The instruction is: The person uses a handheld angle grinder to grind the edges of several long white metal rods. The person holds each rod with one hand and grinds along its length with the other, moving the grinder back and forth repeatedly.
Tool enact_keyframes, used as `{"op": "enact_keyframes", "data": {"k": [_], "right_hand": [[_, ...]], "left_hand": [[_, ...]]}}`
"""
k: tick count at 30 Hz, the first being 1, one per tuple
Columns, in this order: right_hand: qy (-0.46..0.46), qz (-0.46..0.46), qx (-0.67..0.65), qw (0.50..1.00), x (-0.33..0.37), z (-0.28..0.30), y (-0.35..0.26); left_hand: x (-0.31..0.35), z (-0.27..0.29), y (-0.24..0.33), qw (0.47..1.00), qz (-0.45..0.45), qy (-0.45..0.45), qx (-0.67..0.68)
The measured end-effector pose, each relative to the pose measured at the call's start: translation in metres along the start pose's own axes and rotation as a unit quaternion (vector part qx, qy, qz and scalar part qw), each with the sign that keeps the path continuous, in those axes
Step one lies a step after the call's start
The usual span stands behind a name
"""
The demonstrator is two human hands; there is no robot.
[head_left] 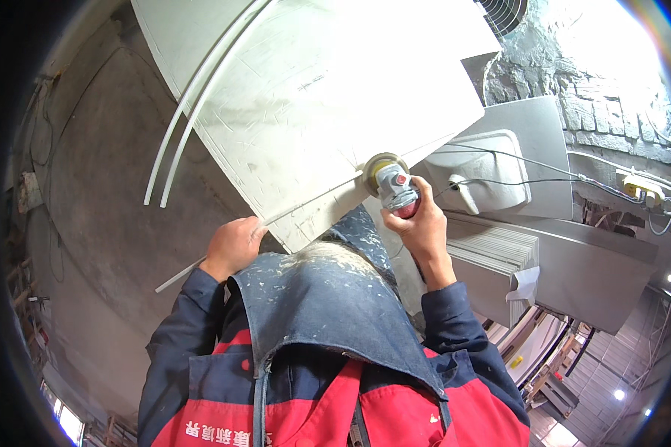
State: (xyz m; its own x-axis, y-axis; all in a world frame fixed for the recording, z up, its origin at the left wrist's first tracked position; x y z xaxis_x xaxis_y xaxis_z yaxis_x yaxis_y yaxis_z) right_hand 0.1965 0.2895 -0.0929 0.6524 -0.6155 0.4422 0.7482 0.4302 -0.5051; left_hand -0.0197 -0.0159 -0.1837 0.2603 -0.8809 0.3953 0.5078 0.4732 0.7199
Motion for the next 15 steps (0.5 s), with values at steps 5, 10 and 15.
{"op": "enact_keyframes", "data": {"k": [5,10,15], "right_hand": [[0.019,-0.034,-0.016,0.999,-0.002,0.014,0.002],[-0.023,0.019,-0.025,0.999,0.016,0.001,0.0],[-0.109,0.062,0.023,0.992,0.021,-0.022,-0.03]], "left_hand": [[0.001,0.0,0.002,1.0,0.007,0.006,0.0],[0.001,0.001,0.0,1.0,0.007,0.016,-0.001],[0.001,0.005,0.0,1.0,0.016,0.007,-0.017]]}}
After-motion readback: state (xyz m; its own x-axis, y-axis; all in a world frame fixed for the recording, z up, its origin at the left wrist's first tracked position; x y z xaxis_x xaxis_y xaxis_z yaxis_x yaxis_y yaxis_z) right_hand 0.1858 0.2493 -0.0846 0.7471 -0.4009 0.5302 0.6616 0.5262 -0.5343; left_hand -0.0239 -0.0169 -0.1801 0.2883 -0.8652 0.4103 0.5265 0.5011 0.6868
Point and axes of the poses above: each hand's wrist, its own x-axis away from the middle knuckle, its own z-axis out of the back of the hand, y = z × x, the point moved 1 cm from there along -x, towards the middle knuckle, and after that the axes turned 14 degrees about -y, right-handed, at the moved point
